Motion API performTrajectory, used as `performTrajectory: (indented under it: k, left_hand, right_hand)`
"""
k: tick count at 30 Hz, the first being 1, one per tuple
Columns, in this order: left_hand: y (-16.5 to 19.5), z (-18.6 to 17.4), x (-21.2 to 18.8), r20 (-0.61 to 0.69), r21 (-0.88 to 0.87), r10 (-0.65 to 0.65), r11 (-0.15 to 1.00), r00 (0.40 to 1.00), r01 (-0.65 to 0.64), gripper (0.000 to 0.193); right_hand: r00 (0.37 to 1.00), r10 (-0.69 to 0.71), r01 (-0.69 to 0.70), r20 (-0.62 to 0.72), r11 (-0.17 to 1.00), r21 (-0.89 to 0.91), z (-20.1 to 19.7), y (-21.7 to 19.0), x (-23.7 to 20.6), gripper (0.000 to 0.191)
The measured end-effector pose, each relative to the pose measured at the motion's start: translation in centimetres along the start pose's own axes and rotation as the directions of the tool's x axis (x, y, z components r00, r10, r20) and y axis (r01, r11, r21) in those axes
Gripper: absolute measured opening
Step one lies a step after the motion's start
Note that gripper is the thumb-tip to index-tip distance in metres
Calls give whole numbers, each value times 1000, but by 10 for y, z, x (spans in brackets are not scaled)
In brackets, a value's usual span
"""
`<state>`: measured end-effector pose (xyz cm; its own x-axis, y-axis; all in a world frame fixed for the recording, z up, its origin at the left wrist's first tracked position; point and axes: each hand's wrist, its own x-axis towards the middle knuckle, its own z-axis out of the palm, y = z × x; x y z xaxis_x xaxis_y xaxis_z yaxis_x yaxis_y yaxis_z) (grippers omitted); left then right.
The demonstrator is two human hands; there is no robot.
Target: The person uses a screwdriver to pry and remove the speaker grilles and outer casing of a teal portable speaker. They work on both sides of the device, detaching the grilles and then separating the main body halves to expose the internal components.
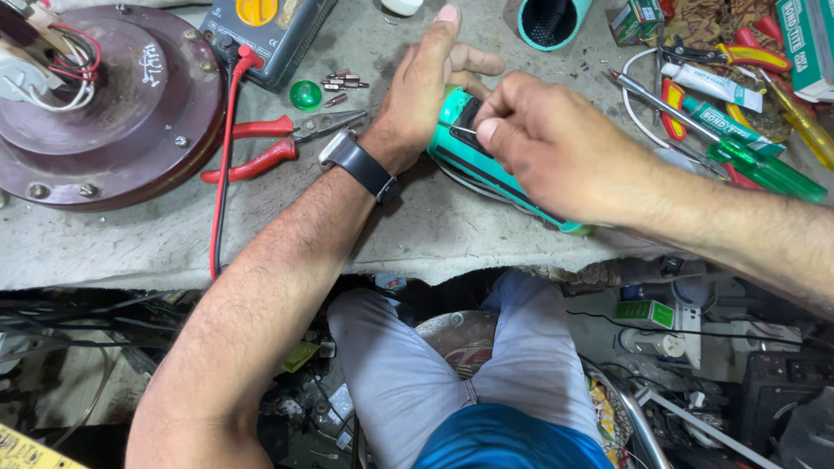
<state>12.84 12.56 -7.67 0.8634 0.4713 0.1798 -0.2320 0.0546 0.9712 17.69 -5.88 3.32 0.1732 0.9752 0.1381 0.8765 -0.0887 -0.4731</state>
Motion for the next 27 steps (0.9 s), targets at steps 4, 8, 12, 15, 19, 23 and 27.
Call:
performTrajectory:
  k: [4,8,12,15,19,23,27]
  left_hand:
    - [4,0,-4,24,-10,12,1000,1000,-11,88]
    - [-2,3,-6,3,-34,37,999,999,-37,88]
    - [-13,5,-4,-44,-35,41,999,998,-42,85]
    - [-15,5,-3,-63,24,120,993,991,-118,85]
    - [-7,4,-1,7,-92,76,993,997,-76,84]
    - [-1,2,-6,36,-44,26,999,999,-25,85]
    - [0,5,-9,49,-60,47,997,998,-44,84]
  right_hand:
    - [902,-379,398,206,549,-735,3,8,-9,28]
    - [807,-433,536,401,253,-806,6,5,-3,40]
    - [939,-288,337,189,655,-676,6,-3,-2,29]
    - [984,-131,166,122,922,-350,7,-4,9,21]
    - [990,18,-37,138,991,132,-1,2,14,12]
    - [817,-532,489,222,433,-757,-4,7,-1,19]
    - [631,-637,530,444,-64,-845,1,6,0,33]
